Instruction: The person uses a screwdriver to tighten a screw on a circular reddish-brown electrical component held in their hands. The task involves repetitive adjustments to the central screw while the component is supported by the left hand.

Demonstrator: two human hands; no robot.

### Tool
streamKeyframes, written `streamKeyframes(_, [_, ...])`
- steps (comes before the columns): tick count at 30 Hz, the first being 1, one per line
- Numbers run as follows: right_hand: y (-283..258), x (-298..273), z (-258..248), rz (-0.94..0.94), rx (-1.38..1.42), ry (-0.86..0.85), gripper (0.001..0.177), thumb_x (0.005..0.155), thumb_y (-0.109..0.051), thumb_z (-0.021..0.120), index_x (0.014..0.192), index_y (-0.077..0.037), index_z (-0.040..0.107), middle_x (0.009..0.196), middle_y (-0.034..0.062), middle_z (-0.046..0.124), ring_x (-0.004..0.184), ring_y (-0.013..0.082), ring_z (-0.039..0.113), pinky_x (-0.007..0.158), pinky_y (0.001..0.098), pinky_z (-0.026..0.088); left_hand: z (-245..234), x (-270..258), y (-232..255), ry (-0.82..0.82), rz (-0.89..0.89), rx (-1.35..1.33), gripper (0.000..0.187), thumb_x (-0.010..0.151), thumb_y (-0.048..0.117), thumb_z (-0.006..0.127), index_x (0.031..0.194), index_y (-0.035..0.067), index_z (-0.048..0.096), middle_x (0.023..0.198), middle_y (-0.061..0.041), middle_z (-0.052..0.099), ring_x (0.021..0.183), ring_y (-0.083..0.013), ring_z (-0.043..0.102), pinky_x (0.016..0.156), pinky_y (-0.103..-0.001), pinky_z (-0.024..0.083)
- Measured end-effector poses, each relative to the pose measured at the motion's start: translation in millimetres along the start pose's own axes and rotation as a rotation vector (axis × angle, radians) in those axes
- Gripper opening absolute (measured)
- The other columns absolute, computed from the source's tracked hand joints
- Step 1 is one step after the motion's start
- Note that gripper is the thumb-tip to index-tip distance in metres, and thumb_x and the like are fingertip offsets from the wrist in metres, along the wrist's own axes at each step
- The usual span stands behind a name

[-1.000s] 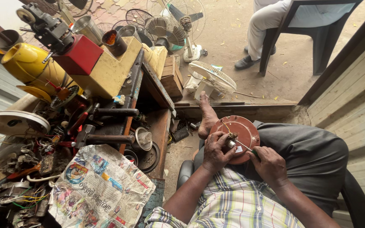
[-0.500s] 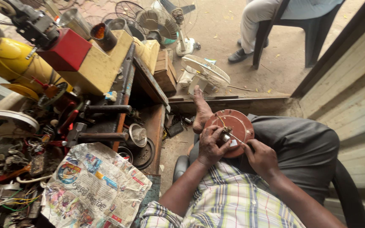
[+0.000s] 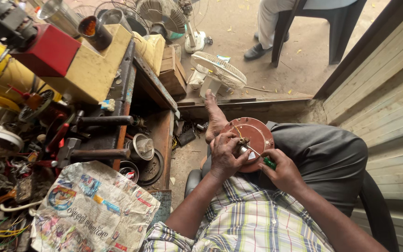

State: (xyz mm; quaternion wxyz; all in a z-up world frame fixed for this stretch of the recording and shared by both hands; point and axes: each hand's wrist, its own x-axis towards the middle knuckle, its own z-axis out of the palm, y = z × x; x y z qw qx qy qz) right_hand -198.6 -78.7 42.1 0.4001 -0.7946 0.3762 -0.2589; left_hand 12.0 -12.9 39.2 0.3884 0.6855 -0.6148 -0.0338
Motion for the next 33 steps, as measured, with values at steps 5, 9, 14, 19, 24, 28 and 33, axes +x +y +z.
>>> streamKeyframes(5, [-13.7, 1.7, -11.5, -0.466, -0.345, 0.149, 0.030, 0.087, -0.005, 0.069, 0.117, -0.006, 0.069, 0.103, 0.0092, 0.070, 0.090, 0.0282, 0.070, 0.078, 0.0389, 0.057, -6.1, 16.2, 7.4, -0.014, 0.040, 0.109, 0.045, 0.075, 0.045, 0.082, 0.100, 0.009, 0.072, 0.113, -0.008, 0.064, 0.126, -0.0334, 0.053, 0.112, -0.057, 0.028])
streamKeyframes(9, [-10.4, 6.9, -16.8, -0.532, -0.561, 0.068, 0.043, 0.074, -0.002, 0.071, 0.117, -0.002, 0.071, 0.102, 0.0094, 0.070, 0.075, 0.0270, 0.065, 0.067, 0.0401, 0.053, -3.4, 12.8, 5.6, -0.026, -0.016, -0.028, 0.043, 0.079, 0.043, 0.081, 0.106, 0.011, 0.071, 0.112, -0.008, 0.065, 0.125, -0.0334, 0.055, 0.110, -0.053, 0.033])
streamKeyframes(14, [-5.5, 11.0, -13.4, -0.593, -0.484, 0.070, 0.047, 0.072, -0.002, 0.070, 0.119, -0.001, 0.069, 0.106, 0.0113, 0.071, 0.073, 0.0255, 0.064, 0.064, 0.0380, 0.051, 0.1, 8.6, 2.9, 0.036, 0.039, -0.116, 0.046, 0.083, 0.039, 0.081, 0.116, 0.010, 0.066, 0.116, -0.010, 0.064, 0.125, -0.0357, 0.055, 0.108, -0.050, 0.039])
streamKeyframes(19, [5.4, 9.8, -7.6, -0.499, -0.392, -0.005, 0.045, 0.075, -0.001, 0.072, 0.120, -0.001, 0.070, 0.106, 0.0101, 0.071, 0.070, 0.0228, 0.065, 0.060, 0.0360, 0.052, 6.9, 7.6, -5.4, 0.031, 0.033, -0.152, 0.045, 0.084, 0.036, 0.082, 0.115, 0.010, 0.062, 0.116, -0.008, 0.063, 0.125, -0.0349, 0.056, 0.109, -0.052, 0.038])
streamKeyframes(24, [13.4, 17.7, -8.8, -0.489, -0.352, -0.049, 0.051, 0.070, 0.000, 0.072, 0.121, -0.002, 0.071, 0.108, 0.0101, 0.071, 0.076, 0.0218, 0.069, 0.064, 0.0350, 0.055, 11.0, 15.2, -12.1, 0.004, 0.022, -0.209, 0.046, 0.083, 0.034, 0.083, 0.115, 0.011, 0.059, 0.115, -0.008, 0.063, 0.124, -0.0329, 0.057, 0.108, -0.053, 0.037])
streamKeyframes(28, [19.5, 21.4, -11.8, -0.428, -0.349, -0.097, 0.050, 0.070, 0.001, 0.076, 0.120, -0.003, 0.072, 0.108, 0.0110, 0.074, 0.072, 0.0200, 0.070, 0.062, 0.0341, 0.055, 19.2, 18.9, -13.6, -0.015, -0.004, -0.222, 0.047, 0.082, 0.032, 0.084, 0.115, 0.010, 0.060, 0.117, -0.008, 0.063, 0.125, -0.0325, 0.055, 0.109, -0.053, 0.036])
streamKeyframes(33, [18.7, 16.9, -11.1, -0.363, -0.330, 0.007, 0.043, 0.075, -0.001, 0.076, 0.117, -0.003, 0.071, 0.104, 0.0108, 0.073, 0.082, 0.0245, 0.074, 0.068, 0.0353, 0.058, 26.0, 28.9, -16.6, -0.099, 0.021, -0.283, 0.048, 0.080, 0.032, 0.085, 0.116, 0.009, 0.063, 0.120, -0.007, 0.064, 0.126, -0.0329, 0.054, 0.111, -0.054, 0.035])
